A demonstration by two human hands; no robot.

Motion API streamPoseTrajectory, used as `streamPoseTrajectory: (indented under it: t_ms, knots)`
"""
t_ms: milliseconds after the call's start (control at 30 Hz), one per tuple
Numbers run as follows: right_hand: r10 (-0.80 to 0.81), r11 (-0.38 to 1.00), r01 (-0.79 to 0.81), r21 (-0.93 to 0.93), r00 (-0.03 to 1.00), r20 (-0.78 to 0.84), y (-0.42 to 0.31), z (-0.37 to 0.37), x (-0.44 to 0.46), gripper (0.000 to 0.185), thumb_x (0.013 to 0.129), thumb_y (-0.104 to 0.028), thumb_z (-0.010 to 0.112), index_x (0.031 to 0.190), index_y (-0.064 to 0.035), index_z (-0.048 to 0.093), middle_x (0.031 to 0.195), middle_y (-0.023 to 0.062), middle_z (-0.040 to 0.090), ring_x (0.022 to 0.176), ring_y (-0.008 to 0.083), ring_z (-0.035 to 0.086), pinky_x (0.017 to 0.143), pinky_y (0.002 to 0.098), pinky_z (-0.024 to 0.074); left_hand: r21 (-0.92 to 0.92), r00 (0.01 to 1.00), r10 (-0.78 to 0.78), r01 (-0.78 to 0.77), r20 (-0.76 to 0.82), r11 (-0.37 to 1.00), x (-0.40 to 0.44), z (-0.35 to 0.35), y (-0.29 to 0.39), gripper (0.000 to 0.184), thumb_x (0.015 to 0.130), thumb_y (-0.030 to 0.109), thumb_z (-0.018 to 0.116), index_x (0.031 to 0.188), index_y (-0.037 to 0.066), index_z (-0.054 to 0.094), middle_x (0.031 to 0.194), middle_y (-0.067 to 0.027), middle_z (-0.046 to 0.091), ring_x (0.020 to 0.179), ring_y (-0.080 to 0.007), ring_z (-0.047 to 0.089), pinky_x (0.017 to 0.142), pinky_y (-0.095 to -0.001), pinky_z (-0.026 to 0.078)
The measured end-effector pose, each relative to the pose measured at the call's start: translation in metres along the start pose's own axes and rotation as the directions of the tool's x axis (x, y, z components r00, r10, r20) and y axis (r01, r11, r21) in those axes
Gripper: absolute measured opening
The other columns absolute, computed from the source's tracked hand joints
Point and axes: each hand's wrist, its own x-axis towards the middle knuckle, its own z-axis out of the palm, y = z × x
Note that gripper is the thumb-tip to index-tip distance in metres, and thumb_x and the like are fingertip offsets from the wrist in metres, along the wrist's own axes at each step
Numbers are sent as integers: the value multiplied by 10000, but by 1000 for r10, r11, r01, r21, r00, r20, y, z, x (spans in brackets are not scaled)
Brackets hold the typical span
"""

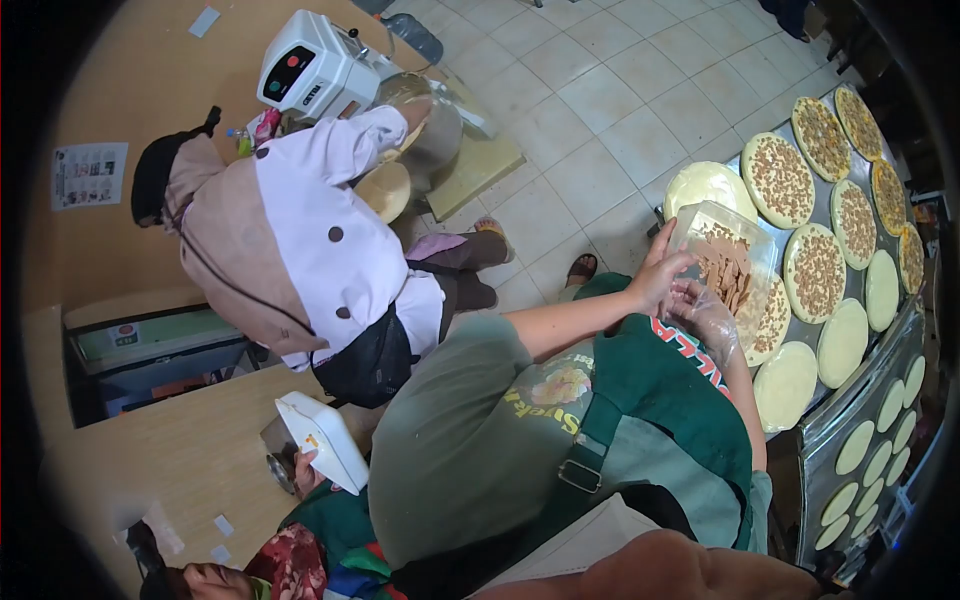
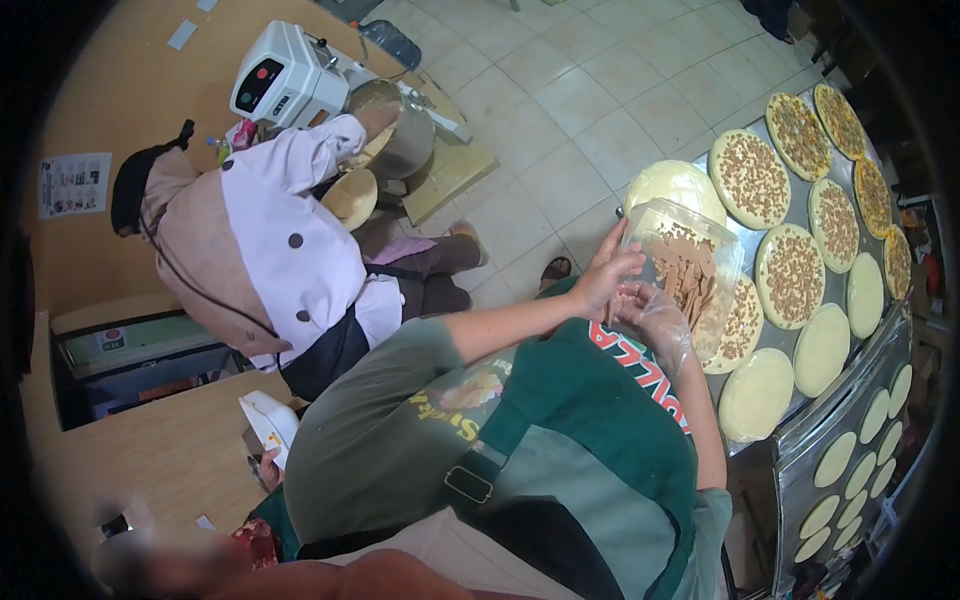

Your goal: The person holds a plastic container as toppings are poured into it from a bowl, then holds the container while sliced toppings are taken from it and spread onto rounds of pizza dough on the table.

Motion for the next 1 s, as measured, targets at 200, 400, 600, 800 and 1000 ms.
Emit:
streamPoseTrajectory:
  t_ms: [200,400,600,800,1000]
  knots:
    - [-155,764,35,644,979,130,14,-43,7,336,742,-52,576,1055,-13,462,892,42,512,779,141,532,657,208,463,-49,999,-14,16,40,999,-1,5,-3,723,743,200,516,1322,228,83,1238,-97,299,965,-160,412,752,-332,359]
    - [-365,582,314,750,925,-104,2,-72,-21,332,759,-62,548,1063,23,447,880,83,523,789,161,506,672,219,435,-119,998,-53,48,-35,992,9,1,0,728,731,288,550,1308,292,107,1209,-31,323,969,-181,394,741,-347,335]
    - [-344,623,467,627,884,-317,37,-129,-54,302,748,-77,576,1017,21,479,894,64,539,812,132,513,712,212,426,-166,991,-9,-13,-131,986,26,-12,9,669,708,304,582,1259,292,202,1182,4,337,1008,-200,371,745,-376,323]
    - [-130,777,382,501,875,-465,86,-148,-40,205,731,-78,603,907,-34,509,804,16,537,717,91,513,686,203,432,-254,977,11,-67,-214,965,45,-25,21,334,768,333,485,1048,155,444,1008,-24,482,917,-190,462,756,-425,358]
    - [-96,945,207,252,915,-393,86,-139,-14,236,724,-73,600,930,12,520,815,56,554,725,110,526,664,215,436,-271,973,164,-205,-164,940,33,-17,22,405,768,350,464,1058,68,447,1048,-68,479,963,-211,455,783,-383,371]
